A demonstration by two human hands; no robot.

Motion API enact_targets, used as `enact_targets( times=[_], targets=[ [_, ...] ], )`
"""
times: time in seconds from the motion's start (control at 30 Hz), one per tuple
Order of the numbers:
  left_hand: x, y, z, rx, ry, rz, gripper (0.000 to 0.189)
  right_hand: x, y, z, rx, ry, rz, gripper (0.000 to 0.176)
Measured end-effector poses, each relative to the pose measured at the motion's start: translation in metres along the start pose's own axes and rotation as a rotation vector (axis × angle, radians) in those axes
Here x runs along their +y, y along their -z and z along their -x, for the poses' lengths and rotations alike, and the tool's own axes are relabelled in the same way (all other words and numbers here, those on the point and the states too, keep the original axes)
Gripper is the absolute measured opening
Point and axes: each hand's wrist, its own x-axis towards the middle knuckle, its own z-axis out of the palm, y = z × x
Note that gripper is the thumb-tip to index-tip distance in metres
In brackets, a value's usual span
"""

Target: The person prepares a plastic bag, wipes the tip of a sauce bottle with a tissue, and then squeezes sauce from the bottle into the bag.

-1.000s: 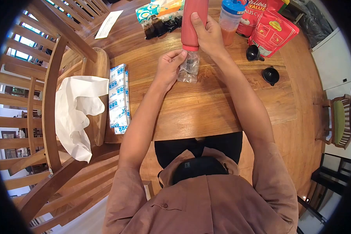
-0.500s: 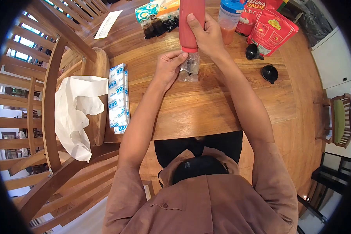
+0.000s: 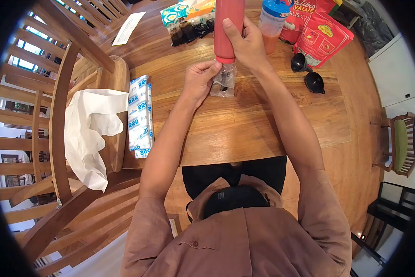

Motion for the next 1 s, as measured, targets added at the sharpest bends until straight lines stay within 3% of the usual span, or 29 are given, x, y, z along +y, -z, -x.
enact_targets(
  times=[1.0],
  targets=[
    [0.0056,-0.0071,0.0021,-0.069,-0.015,0.047,0.031,-0.0036,-0.0007,0.003,0.006,0.001,0.006,0.043]
  ],
)
